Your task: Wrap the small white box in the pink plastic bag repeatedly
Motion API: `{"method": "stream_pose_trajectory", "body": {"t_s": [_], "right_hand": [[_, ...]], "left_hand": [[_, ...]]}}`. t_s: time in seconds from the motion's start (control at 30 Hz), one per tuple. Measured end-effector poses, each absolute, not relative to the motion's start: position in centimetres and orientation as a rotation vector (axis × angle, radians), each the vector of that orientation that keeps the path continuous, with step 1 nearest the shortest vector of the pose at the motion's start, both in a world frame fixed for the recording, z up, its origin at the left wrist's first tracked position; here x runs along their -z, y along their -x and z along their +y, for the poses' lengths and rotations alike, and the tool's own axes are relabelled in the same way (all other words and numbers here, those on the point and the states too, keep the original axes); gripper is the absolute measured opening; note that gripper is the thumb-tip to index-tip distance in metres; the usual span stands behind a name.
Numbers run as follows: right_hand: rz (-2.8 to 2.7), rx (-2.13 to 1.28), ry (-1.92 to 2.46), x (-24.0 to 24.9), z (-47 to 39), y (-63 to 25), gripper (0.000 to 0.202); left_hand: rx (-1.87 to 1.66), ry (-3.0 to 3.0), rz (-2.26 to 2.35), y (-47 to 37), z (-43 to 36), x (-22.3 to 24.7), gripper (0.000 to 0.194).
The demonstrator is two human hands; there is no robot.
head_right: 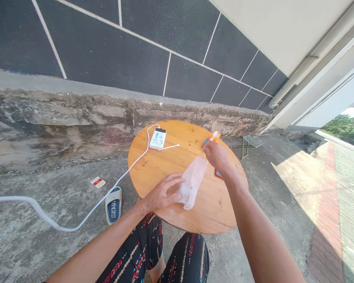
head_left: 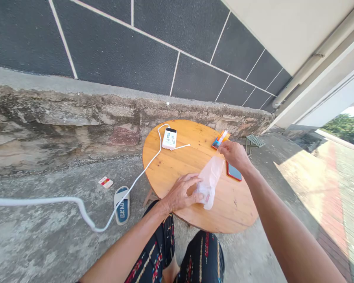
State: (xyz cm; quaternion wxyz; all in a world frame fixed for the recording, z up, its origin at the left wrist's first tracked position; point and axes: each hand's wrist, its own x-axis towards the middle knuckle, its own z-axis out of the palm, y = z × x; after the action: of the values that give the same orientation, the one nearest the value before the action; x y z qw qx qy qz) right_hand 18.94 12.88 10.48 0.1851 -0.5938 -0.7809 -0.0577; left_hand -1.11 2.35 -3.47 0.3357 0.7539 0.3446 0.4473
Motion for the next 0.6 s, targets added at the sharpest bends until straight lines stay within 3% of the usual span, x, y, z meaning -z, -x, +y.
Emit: {"method": "stream_pose_trajectory", "body": {"t_s": [0.2, 0.3, 0.6], "right_hand": [[-2.217, 0.120, 1.682, -10.8, 13.5, -19.1, 0.015], [-2.215, 0.131, 1.691, -10.9, 13.9, -19.1, 0.015], [-2.218, 0.048, 1.661, -10.9, 14.6, -19.4, 0.019]], "left_hand": [[-1.313, -1.753, 1.103, 0.3, 4.4, 1.8, 0.034], [-1.311, -1.677, 1.181, -1.2, 7.2, 0.5, 0.037], [-1.309, -1.469, 1.031, -5.7, 13.4, -0.9, 0.021]]}}
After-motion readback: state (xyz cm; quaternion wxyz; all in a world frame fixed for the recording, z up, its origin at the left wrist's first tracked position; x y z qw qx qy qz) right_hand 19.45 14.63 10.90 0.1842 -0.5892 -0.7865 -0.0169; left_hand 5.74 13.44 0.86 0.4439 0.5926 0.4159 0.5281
